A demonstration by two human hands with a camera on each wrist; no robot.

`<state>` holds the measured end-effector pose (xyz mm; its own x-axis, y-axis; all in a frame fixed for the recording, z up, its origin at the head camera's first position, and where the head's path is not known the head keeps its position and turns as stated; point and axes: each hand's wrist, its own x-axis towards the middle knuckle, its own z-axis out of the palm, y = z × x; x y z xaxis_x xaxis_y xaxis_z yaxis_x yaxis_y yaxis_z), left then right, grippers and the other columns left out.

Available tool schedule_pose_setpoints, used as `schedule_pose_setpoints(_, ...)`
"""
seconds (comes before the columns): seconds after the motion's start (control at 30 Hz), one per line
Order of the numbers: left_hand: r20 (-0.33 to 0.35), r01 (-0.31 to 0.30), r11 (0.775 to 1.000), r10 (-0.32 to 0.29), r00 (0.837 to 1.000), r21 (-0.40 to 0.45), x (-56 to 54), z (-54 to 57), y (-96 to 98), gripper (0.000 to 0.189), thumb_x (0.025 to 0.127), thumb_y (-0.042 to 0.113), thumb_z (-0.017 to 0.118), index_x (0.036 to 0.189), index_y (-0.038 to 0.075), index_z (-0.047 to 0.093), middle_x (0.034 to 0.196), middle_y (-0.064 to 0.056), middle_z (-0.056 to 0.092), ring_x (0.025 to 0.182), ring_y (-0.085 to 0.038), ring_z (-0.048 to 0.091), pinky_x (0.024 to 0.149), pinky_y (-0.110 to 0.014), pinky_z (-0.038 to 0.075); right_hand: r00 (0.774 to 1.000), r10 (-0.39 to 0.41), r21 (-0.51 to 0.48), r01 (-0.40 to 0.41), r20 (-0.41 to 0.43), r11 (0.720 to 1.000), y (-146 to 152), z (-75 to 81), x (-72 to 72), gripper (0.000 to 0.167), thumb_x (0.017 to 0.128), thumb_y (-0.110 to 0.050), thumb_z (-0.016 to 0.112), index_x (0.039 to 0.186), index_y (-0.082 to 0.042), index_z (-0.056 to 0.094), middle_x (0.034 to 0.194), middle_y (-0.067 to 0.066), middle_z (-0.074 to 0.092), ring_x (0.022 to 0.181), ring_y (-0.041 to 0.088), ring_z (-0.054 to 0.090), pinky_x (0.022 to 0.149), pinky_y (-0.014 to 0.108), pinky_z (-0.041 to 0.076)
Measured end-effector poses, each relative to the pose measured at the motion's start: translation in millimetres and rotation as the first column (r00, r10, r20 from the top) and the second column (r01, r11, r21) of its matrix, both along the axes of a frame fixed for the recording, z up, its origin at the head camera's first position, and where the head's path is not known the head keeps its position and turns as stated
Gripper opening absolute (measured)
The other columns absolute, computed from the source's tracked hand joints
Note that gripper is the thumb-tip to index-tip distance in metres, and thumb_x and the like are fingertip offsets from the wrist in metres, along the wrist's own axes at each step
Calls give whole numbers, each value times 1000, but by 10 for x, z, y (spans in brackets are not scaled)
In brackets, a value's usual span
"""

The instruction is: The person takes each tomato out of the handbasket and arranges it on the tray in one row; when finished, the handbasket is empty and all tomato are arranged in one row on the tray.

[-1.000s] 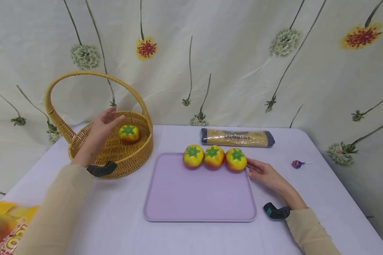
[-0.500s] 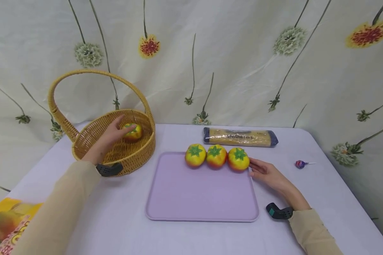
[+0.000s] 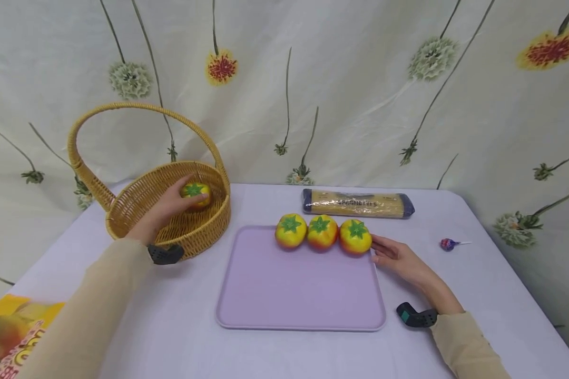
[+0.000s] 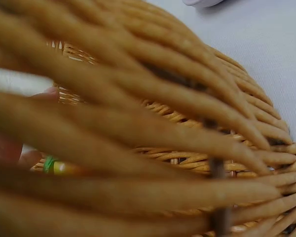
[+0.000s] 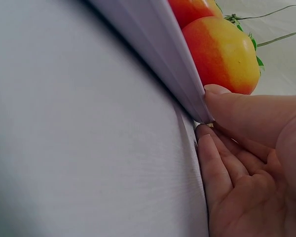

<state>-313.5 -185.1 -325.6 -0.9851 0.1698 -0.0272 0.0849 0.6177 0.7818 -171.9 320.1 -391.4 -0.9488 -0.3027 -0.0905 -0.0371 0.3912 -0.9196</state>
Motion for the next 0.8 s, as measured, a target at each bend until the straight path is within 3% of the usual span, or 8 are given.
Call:
schedule_pose_setpoints(0.27,-22,6,997,-8,1000,-81,-23,6,10,85,89,31,65,149,4,11,148,-26,19,128,-41,26,105,-52,22,1000,17,-8,-17,-14,1000,0,19,2,64,95,-13,56,141,14,19,143,32,23,129,43,27,92,15,35)
schedule_pose_setpoints(0.8,37,-10,998,12,999,-64,55,35,16,79,88,24,67,145,-5,21,136,-29,35,120,-40,36,102,-50,29,999,32,-9,-32,-25,999,-13,29,19,63,96,-12,54,140,16,18,142,34,23,128,45,26,92,14,36)
